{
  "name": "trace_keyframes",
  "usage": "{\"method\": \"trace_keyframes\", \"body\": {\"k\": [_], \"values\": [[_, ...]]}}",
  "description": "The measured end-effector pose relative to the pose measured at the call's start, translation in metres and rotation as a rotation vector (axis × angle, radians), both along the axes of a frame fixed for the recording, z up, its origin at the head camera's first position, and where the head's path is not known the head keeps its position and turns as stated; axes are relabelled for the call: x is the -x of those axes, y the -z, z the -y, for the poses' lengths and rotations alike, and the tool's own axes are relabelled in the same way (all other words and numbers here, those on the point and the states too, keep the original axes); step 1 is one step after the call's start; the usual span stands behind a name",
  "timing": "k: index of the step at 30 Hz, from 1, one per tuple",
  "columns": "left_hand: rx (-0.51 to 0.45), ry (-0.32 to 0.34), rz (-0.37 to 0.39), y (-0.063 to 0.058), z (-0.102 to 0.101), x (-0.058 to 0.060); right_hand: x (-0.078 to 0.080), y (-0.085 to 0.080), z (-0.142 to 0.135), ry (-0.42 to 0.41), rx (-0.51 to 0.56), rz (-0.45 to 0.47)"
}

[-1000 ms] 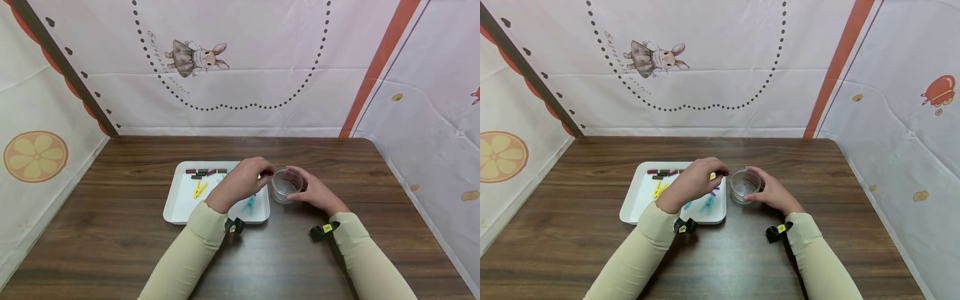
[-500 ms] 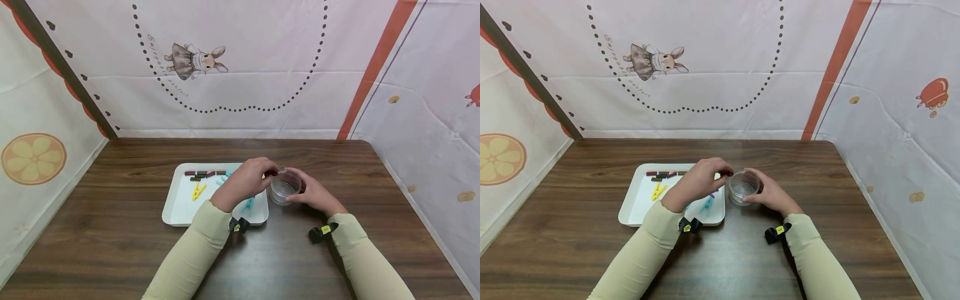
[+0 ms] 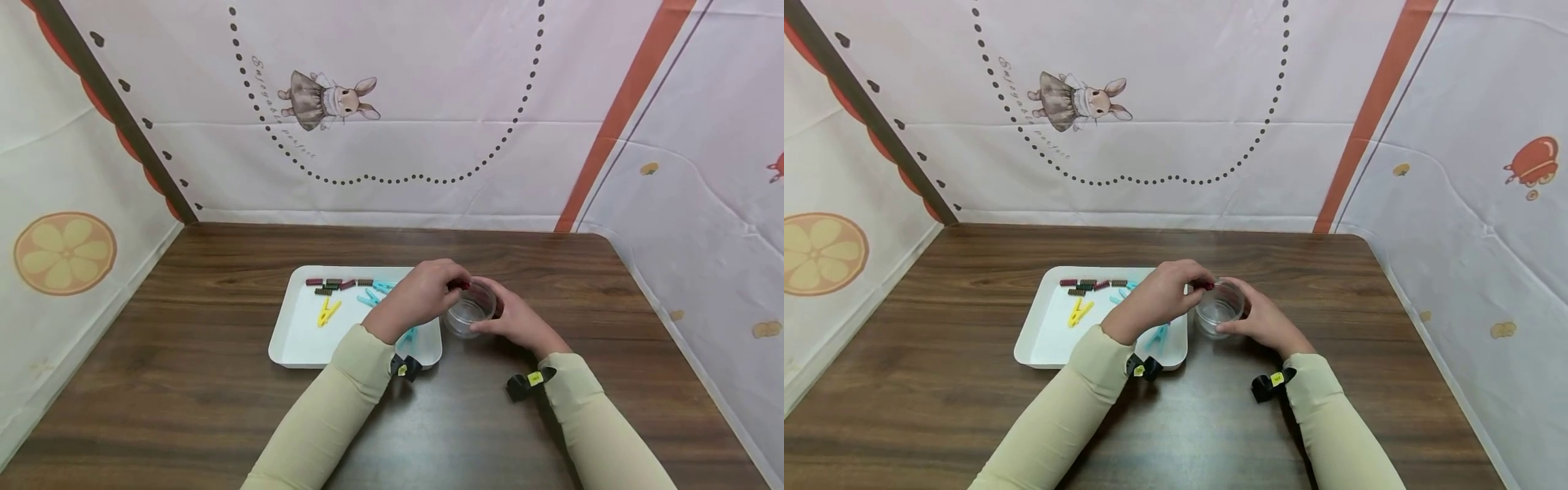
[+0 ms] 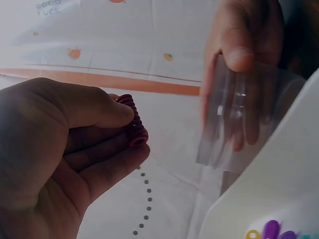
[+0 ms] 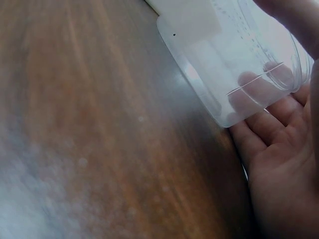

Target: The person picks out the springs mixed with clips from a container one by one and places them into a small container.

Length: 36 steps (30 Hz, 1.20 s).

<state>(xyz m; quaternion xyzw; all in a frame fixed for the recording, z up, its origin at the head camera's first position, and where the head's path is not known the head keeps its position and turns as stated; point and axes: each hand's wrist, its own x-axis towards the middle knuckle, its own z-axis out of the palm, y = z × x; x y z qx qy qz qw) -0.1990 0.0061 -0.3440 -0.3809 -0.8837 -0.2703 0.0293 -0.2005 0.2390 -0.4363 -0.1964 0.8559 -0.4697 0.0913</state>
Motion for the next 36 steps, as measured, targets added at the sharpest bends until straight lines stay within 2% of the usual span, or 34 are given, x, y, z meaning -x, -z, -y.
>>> {"method": "trace_keyframes", "body": {"k": [8,14,26,36], "values": [[-0.01,-0.013,-0.006,0.007,-0.002,0.004,0.002,-0.003,0.0,0.012,-0.02,0.0],[-0.017,0.0,-0.009,0.011,-0.003,0.004,0.002,-0.002,0.0,-0.004,-0.004,0.006],[0.041,0.017,0.007,0.017,-0.006,0.004,0.001,-0.001,0.0,-0.008,0.014,0.009],[0.06,0.029,0.031,0.023,-0.007,0.007,0.002,0.001,0.0,0.014,-0.039,-0.018]]}}
